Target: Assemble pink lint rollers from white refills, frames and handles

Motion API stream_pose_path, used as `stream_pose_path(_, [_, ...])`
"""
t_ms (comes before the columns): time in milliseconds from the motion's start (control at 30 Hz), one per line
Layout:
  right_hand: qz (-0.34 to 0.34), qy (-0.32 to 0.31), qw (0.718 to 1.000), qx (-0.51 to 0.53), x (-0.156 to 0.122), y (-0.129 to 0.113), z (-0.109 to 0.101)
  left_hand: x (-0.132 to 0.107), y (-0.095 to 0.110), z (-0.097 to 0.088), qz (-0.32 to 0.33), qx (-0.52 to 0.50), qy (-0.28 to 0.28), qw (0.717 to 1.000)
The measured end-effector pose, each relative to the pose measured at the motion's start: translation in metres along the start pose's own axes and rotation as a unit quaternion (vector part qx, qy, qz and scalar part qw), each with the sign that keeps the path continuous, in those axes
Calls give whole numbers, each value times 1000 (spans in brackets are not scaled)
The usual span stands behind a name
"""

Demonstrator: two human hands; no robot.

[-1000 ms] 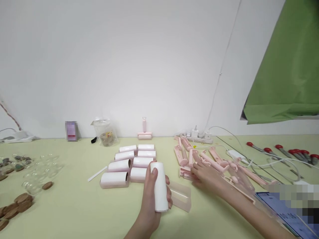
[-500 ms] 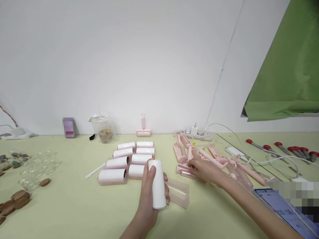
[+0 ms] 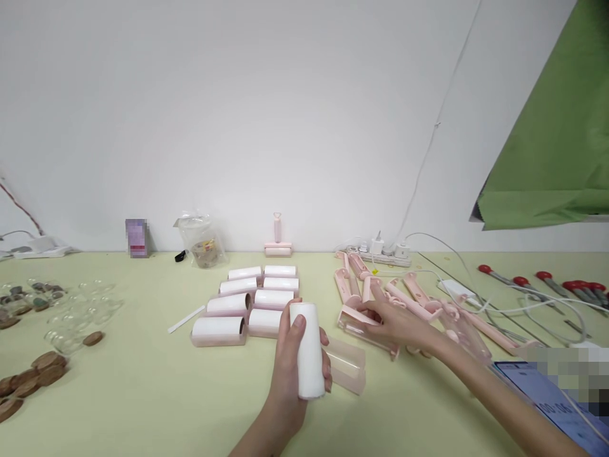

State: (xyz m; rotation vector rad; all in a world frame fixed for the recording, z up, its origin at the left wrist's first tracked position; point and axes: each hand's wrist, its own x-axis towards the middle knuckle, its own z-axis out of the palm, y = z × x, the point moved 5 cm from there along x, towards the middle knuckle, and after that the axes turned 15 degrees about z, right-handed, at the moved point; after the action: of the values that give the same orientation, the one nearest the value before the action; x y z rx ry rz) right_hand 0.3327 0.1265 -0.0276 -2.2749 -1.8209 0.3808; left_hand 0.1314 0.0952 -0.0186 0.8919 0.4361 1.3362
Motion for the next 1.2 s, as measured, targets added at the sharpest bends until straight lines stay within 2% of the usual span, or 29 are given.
stream_pose_path(200, [5, 54, 999, 6, 3, -2, -2, -3, 1, 1, -6, 1, -4, 1000])
stream_pose_path(400, [38, 67, 996, 40, 3, 0, -1, -2, -1, 0, -8, 4, -5, 1000])
stream_pose_path(567, [62, 98, 989, 94, 2, -2, -15, -2, -3, 0, -4, 13, 2, 1000])
stream_pose_path(633, [54, 100, 985, 128, -6, -12, -22, -2, -3, -2, 7, 26, 34, 999])
stream_pose_path(700, [28, 76, 981, 176, -22, -29, -25, -2, -1, -5, 23, 32, 75, 996])
stream_pose_path(800, [-10, 1, 962, 272, -51, -62, -14, -3, 0, -9, 40, 28, 119, 992])
stream_pose_path(867, [-48, -23, 947, 318, -68, -84, -4, -4, -1, -11, 45, 20, 136, 990])
stream_pose_path(1000, [-103, 40, 949, 294, -78, -110, 6, -7, -5, -16, 41, 0, 168, 985])
stream_pose_path(1100, [-92, 70, 961, 252, -74, -114, 6, -8, -10, -16, 28, -8, 176, 984])
stream_pose_path(1200, [-99, 93, 966, 221, -75, -114, 3, -10, -12, -11, 29, -2, 151, 988])
